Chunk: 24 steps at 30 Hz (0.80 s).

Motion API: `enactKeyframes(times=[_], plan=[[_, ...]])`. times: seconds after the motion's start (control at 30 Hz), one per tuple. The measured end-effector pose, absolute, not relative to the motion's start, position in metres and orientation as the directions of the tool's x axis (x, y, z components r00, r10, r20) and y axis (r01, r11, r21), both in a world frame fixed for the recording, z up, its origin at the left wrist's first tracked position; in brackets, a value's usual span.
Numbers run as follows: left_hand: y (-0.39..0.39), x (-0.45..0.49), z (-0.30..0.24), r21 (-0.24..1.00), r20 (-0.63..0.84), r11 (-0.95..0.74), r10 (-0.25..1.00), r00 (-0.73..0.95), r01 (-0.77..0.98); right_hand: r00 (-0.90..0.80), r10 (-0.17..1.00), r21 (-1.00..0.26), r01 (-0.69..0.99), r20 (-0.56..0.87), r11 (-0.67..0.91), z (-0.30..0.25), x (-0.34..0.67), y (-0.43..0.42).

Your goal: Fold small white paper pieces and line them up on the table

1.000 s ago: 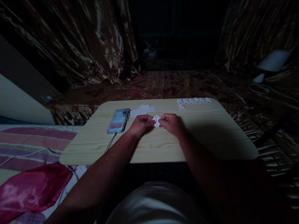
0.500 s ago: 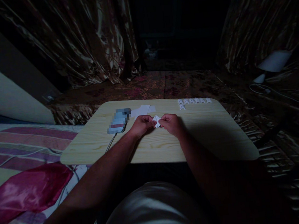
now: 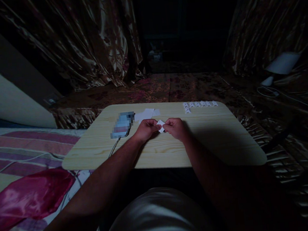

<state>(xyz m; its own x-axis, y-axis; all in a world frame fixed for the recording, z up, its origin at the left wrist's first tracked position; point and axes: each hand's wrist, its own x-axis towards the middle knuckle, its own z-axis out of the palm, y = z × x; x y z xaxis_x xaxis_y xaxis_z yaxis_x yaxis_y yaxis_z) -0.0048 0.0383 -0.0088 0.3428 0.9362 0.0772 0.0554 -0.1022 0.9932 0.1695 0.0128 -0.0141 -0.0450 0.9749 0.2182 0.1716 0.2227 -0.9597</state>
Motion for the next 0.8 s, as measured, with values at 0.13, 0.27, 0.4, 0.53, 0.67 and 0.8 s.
enactKeyframes(times=[0.13, 0.27, 0.4, 0.53, 0.67, 0.8], plan=[[0.036, -0.004, -0.007, 0.994, 0.077, -0.098, 0.941, 0.330, 0.049, -0.043, 0.974, -0.953, 0.201, 0.222, 0.226, -0.015, 0.169, 0.013], [0.036, -0.004, -0.006, 0.991, 0.064, -0.098, 0.942, 0.329, 0.087, -0.029, 0.976, -0.956, 0.199, 0.216, 0.217, -0.015, 0.170, 0.012], [0.038, -0.005, -0.008, 0.988, 0.081, -0.118, 0.945, 0.317, 0.100, -0.043, 0.974, -0.953, 0.201, 0.221, 0.226, -0.015, 0.170, 0.013], [0.040, -0.006, -0.011, 0.986, 0.090, -0.131, 0.936, 0.340, 0.100, -0.043, 0.973, -0.955, 0.189, 0.227, 0.231, -0.016, 0.168, 0.013], [0.041, -0.006, -0.014, 0.982, 0.098, -0.148, 0.929, 0.358, 0.114, -0.017, 0.976, -0.962, 0.162, 0.219, 0.219, -0.015, 0.167, 0.013], [0.041, -0.005, -0.016, 0.974, 0.116, -0.180, 0.919, 0.377, 0.139, -0.012, 0.975, -0.961, 0.168, 0.222, 0.221, -0.014, 0.167, 0.012]])
